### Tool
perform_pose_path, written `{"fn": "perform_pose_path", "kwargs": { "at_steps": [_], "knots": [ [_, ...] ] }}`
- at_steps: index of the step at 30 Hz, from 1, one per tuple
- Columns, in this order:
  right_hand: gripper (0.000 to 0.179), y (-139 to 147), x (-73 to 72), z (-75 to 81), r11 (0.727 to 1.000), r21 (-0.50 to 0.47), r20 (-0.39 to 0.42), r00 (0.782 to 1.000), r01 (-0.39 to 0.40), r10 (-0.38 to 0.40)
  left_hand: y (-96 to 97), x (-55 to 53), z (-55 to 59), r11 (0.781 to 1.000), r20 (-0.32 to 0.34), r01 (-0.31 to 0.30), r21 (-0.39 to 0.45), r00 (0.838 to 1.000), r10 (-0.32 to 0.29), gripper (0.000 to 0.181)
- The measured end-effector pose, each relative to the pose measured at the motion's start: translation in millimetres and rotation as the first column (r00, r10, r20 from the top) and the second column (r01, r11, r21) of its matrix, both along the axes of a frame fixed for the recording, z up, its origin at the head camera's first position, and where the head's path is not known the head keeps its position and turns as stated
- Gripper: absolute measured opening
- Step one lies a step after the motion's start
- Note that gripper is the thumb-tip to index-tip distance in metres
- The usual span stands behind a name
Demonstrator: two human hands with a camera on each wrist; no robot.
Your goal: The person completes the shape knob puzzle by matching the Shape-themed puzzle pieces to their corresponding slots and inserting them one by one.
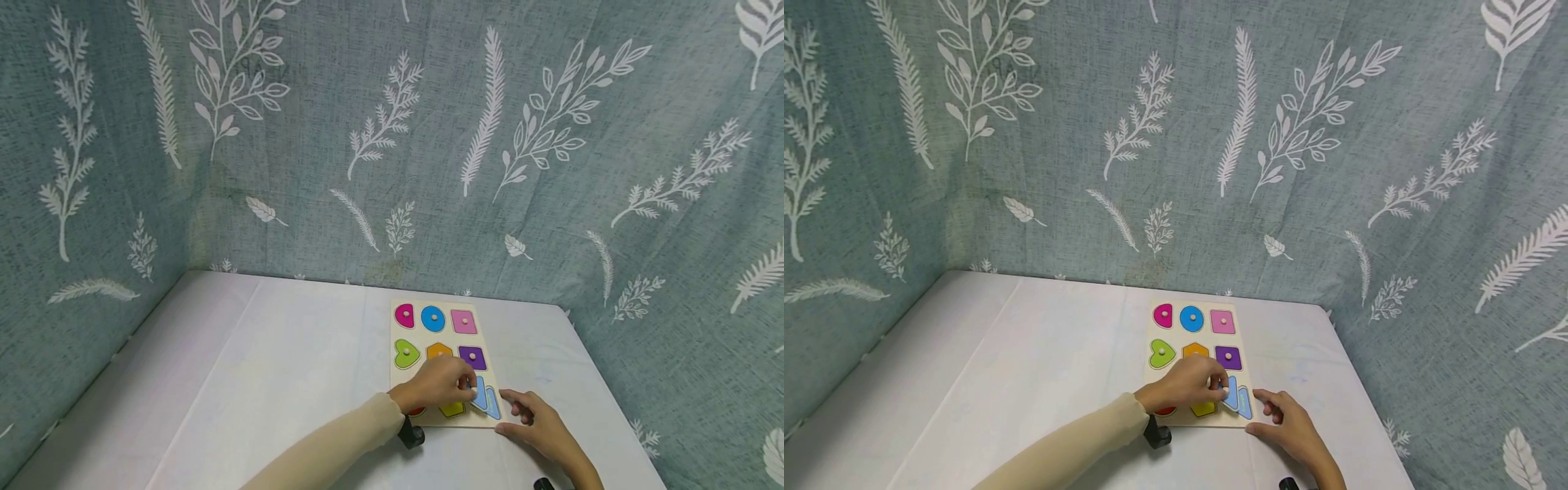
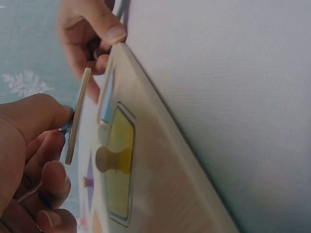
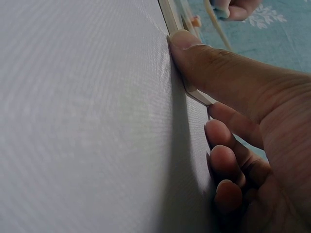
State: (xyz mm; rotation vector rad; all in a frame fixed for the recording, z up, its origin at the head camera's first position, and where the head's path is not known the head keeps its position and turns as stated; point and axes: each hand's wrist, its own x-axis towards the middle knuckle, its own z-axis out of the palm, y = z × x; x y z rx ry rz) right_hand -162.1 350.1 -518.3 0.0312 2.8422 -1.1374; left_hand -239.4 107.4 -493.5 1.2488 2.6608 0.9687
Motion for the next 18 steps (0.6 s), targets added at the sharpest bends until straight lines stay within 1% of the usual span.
{"fn": "perform_pose_path", "kwargs": {
  "at_steps": [6, 11, 18],
  "knots": [
    [0.068, 1.5, -0.5, -0.4, 1.000, -0.020, -0.009, 1.000, -0.011, 0.011, 6.5, -1.6, -5.4, 1.000, -0.004, -0.006, -0.025, 1.000, 0.005, 0.007],
    [0.069, 3.0, -1.0, -1.7, 0.999, -0.033, -0.001, 1.000, -0.015, 0.015, 12.0, -2.6, -9.7, 1.000, -0.001, -0.012, -0.025, 1.000, 0.012, 0.007],
    [0.067, 5.2, -1.8, -3.2, 0.999, -0.037, -0.015, 0.999, -0.031, 0.030, 23.1, -1.3, -13.8, 1.000, 0.006, 0.004, -0.024, 1.000, -0.004, 0.006]
  ]
}}
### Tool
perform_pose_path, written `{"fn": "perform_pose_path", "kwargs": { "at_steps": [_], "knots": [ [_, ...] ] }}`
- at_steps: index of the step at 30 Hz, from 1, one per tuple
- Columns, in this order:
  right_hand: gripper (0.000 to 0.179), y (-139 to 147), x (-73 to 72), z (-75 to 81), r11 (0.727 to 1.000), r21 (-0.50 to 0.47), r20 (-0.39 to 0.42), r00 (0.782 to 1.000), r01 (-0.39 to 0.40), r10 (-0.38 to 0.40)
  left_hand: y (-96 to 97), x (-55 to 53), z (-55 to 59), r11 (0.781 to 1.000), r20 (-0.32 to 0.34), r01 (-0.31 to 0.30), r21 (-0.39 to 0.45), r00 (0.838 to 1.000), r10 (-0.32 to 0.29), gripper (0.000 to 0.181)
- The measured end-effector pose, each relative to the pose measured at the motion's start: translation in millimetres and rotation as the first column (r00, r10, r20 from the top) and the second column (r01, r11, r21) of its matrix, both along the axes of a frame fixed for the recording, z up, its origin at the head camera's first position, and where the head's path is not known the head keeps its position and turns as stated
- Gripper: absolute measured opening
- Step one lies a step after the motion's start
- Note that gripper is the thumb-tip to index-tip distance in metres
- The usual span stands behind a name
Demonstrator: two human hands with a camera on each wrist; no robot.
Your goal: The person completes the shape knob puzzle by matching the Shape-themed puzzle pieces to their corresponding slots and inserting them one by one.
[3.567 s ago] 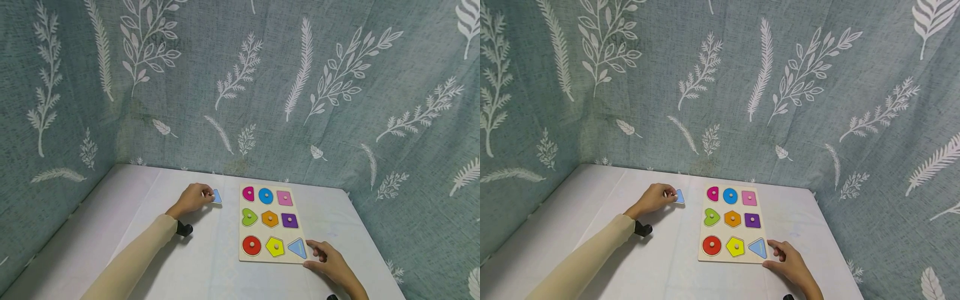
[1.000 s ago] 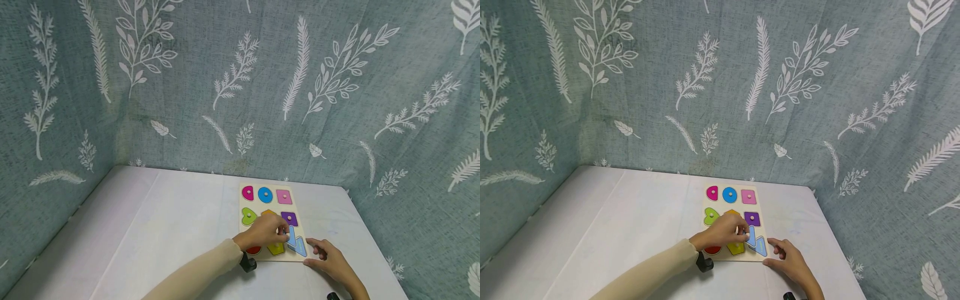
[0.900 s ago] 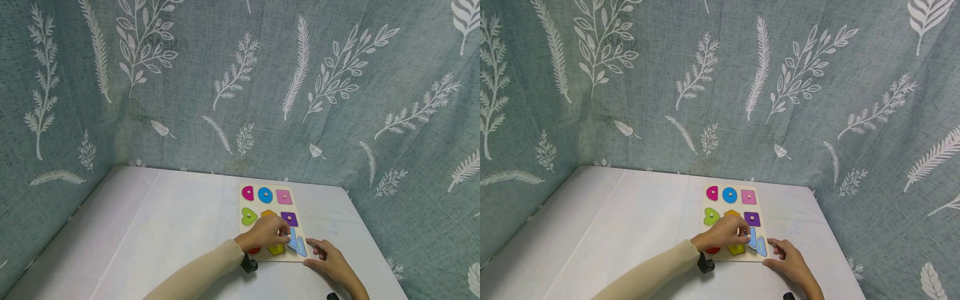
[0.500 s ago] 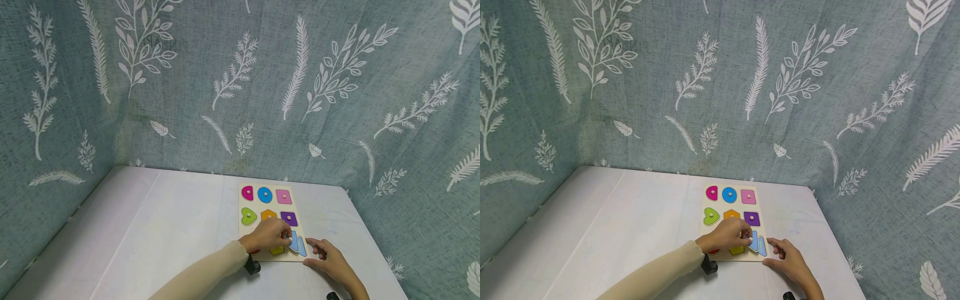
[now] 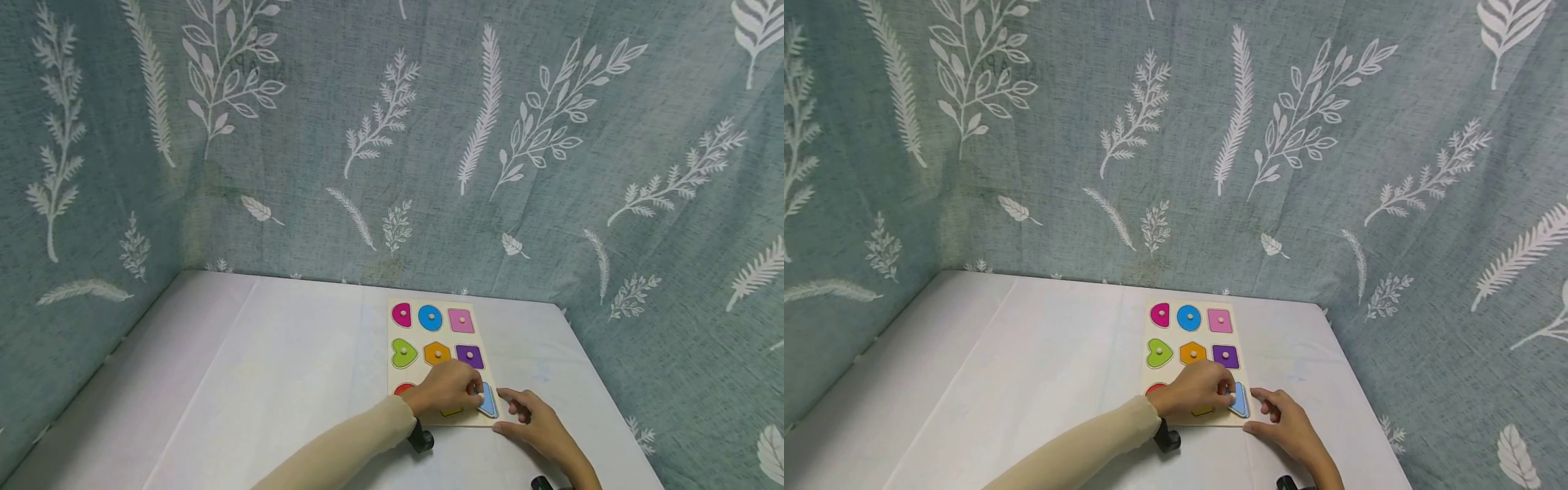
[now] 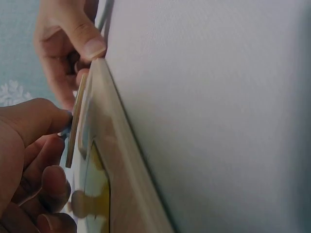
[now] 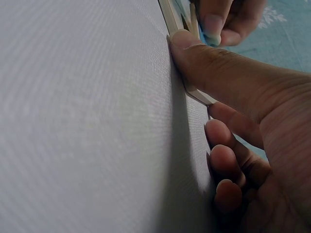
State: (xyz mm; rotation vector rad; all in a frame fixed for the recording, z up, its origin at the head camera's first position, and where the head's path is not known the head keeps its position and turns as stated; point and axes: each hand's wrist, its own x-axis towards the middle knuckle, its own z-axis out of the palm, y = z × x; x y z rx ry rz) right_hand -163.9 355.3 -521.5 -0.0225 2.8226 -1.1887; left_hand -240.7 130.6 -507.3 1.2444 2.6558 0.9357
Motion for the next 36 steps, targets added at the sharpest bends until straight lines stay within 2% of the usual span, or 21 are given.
{"fn": "perform_pose_path", "kwargs": {
  "at_steps": [11, 20, 24, 27, 31, 33, 36],
  "knots": [
    [0.067, -1.3, 2.2, -1.0, 1.000, -0.009, -0.010, 1.000, -0.010, 0.010, 7.0, 7.5, -0.8, 0.999, -0.007, -0.007, -0.051, 1.000, 0.007, 0.007],
    [0.067, -2.6, 1.9, -0.1, 1.000, -0.013, 0.007, 1.000, 0.008, -0.008, 4.9, 9.1, -1.7, 0.998, 0.017, -0.033, -0.047, 0.999, 0.034, 0.009],
    [0.067, -0.6, 1.5, 0.0, 1.000, -0.009, 0.014, 1.000, 0.000, 0.001, 3.8, 7.5, -2.3, 0.999, 0.024, -0.030, -0.043, 0.999, 0.031, 0.012],
    [0.067, -0.1, 0.5, -0.6, 1.000, 0.009, 0.017, 1.000, 0.003, -0.003, 0.1, 2.2, 0.3, 1.000, 0.015, -0.018, -0.017, 1.000, 0.018, 0.012],
    [0.066, -2.5, 1.0, -3.5, 0.999, 0.023, 0.033, 0.999, 0.024, -0.024, -18.3, -5.6, 11.3, 0.999, 0.004, -0.028, 0.041, 1.000, 0.028, 0.010],
    [0.063, -3.8, 2.3, -5.1, 0.999, 0.016, 0.044, 0.999, 0.030, -0.030, -37.9, -7.6, 19.3, 0.996, -0.001, -0.049, 0.069, 0.999, 0.049, 0.009],
    [0.052, -4.1, 4.4, -5.1, 0.999, 0.017, 0.051, 0.998, 0.045, -0.046, -79.9, -10.5, 29.2, 0.988, -0.041, -0.096, 0.121, 0.994, 0.101, 0.007]
  ]
}}
